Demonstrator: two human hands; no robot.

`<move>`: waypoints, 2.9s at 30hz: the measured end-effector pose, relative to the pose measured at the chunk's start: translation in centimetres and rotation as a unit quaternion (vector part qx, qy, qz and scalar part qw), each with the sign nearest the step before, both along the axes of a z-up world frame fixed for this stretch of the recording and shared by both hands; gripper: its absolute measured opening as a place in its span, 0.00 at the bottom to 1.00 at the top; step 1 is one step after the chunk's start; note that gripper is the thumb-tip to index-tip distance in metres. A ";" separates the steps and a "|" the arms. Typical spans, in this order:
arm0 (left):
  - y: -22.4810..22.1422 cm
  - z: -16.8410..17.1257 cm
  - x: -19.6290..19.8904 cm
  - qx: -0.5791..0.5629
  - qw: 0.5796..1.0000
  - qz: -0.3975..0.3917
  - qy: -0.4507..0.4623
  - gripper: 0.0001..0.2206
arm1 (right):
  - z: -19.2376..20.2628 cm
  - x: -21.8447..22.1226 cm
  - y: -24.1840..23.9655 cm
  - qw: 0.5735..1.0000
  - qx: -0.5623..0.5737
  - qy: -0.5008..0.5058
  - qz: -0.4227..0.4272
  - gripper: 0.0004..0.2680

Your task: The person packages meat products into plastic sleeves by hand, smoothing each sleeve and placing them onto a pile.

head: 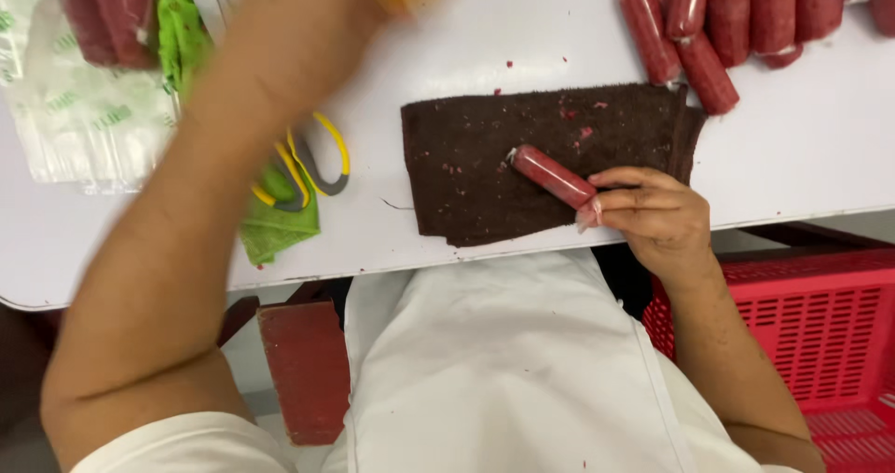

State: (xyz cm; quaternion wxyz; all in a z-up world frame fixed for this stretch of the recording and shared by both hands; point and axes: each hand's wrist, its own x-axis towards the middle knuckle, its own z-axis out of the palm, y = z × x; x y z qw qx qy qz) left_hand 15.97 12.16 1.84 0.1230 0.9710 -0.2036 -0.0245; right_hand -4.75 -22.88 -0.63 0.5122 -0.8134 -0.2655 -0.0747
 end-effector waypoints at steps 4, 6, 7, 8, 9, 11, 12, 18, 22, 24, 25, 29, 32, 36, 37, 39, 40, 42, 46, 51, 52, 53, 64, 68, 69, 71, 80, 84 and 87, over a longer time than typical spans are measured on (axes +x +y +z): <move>-7.0 6.1 -8.5 -0.036 0.968 -0.226 0.100 0.05 | 0.5 0.5 0.3 1.000 -0.007 -0.021 0.015 0.07; -7.3 6.2 -9.6 -0.073 0.961 -0.248 0.097 0.05 | 0.4 0.4 0.2 0.999 -0.009 -0.029 0.016 0.08; -7.3 5.8 -9.4 -0.072 0.960 -0.245 0.112 0.05 | 0.2 0.4 0.0 0.999 -0.017 -0.033 0.019 0.08; -7.4 5.3 -9.3 -0.071 0.959 -0.242 0.129 0.08 | 0.1 0.3 -0.1 0.999 -0.025 -0.034 0.024 0.08; -7.6 5.4 -8.8 -0.068 0.959 -0.243 0.130 0.08 | -0.1 0.2 -0.2 0.999 -0.022 -0.034 0.021 0.08; -8.0 5.5 -7.7 -0.063 0.948 -0.244 0.196 0.12 | -0.5 0.1 -0.4 0.998 -0.028 -0.048 0.033 0.07; -8.4 4.9 -7.6 -0.062 0.947 -0.246 0.197 0.12 | -0.5 0.1 -0.4 0.998 -0.027 -0.047 0.031 0.07; -9.4 4.9 -6.7 -0.046 0.939 -0.297 0.170 0.09 | -0.5 0.3 -0.4 0.997 -0.009 -0.065 0.043 0.06; -9.3 4.7 -7.2 -0.026 0.944 -0.297 0.140 0.09 | -0.4 0.3 -0.4 0.999 -0.003 -0.034 0.030 0.06; -9.7 5.0 -8.2 0.010 0.946 -0.296 0.134 0.08 | -0.6 0.1 -0.5 1.000 -0.002 -0.023 0.014 0.06; -9.8 6.0 -8.6 -0.003 0.951 -0.286 0.117 0.05 | -0.8 -0.1 -0.6 0.999 0.042 0.022 -0.007 0.03; -10.9 9.9 -10.2 -0.072 0.955 -0.282 0.059 0.05 | -1.1 0.0 -1.4 0.986 0.089 0.131 -0.057 0.02; -13.1 7.3 -11.4 -0.040 0.954 -0.296 0.013 0.08 | -0.5 0.2 -1.1 0.985 0.078 0.137 -0.074 0.01; -13.5 6.0 -11.7 -0.055 0.952 -0.298 -0.040 0.05 | -0.7 0.3 -1.2 0.985 0.085 0.130 -0.074 0.03; -13.3 7.0 -11.5 -0.043 0.955 -0.292 -0.038 0.05 | -0.7 0.3 -1.2 0.985 0.076 0.130 -0.080 0.03; -13.1 6.9 -11.6 -0.030 0.957 -0.286 -0.033 0.07 | -0.7 0.2 -1.2 0.985 0.069 0.133 -0.085 0.02; -13.1 5.9 -11.7 -0.033 0.956 -0.290 -0.018 0.08 | -0.6 0.3 -1.1 0.985 0.067 0.132 -0.084 0.02; -12.7 5.6 -11.5 -0.035 0.956 -0.291 -0.006 0.09 | -0.5 0.6 -1.2 0.987 0.065 0.127 -0.080 0.02; -9.7 8.8 -10.4 -0.006 0.975 -0.221 -0.008 0.22 | 1.9 1.9 -1.9 0.987 0.043 0.148 -0.047 0.03; -10.5 8.0 -10.8 -0.160 0.946 -0.278 0.042 0.41 | 6.8 6.5 -0.2 0.988 -0.047 0.075 0.129 0.04; -10.9 6.9 -11.0 -0.204 0.926 -0.316 0.025 0.32 | 7.2 7.0 0.1 0.981 -0.061 0.091 0.160 0.04; -11.4 5.7 -11.2 -0.246 0.903 -0.352 0.007 0.25 | 7.5 7.5 0.4 0.973 -0.075 0.108 0.191 0.05; -11.0 -1.1 -15.6 -0.345 0.906 -0.129 -0.209 0.21 | 0.9 6.2 4.9 0.976 0.145 0.160 0.019 0.07; -11.9 -2.3 -17.1 -0.610 0.785 0.106 0.028 0.32 | -0.2 4.2 9.1 0.943 0.219 0.135 -0.211 0.14; -12.3 -2.1 -15.9 -0.614 0.783 0.098 0.018 0.32 | -1.0 4.7 9.1 0.945 0.220 0.121 -0.208 0.14; -12.8 -2.0 -14.9 -0.583 0.811 0.036 -0.037 0.12 | -3.0 4.3 9.4 0.922 0.319 0.091 -0.199 0.17; -11.8 4.6 -12.2 -0.387 0.876 -0.240 -0.156 0.07 | 0.8 6.3 6.6 0.994 0.061 -0.021 -0.089 0.24; -11.1 2.1 -4.0 -0.213 0.898 -0.296 -0.244 0.10 | 2.7 8.5 3.8 0.972 0.094 0.213 -0.011 0.14; -14.9 0.0 4.9 -0.207 0.914 -0.275 -0.214 0.07 | 4.9 13.3 -1.4 0.959 0.114 0.253 -0.056 0.09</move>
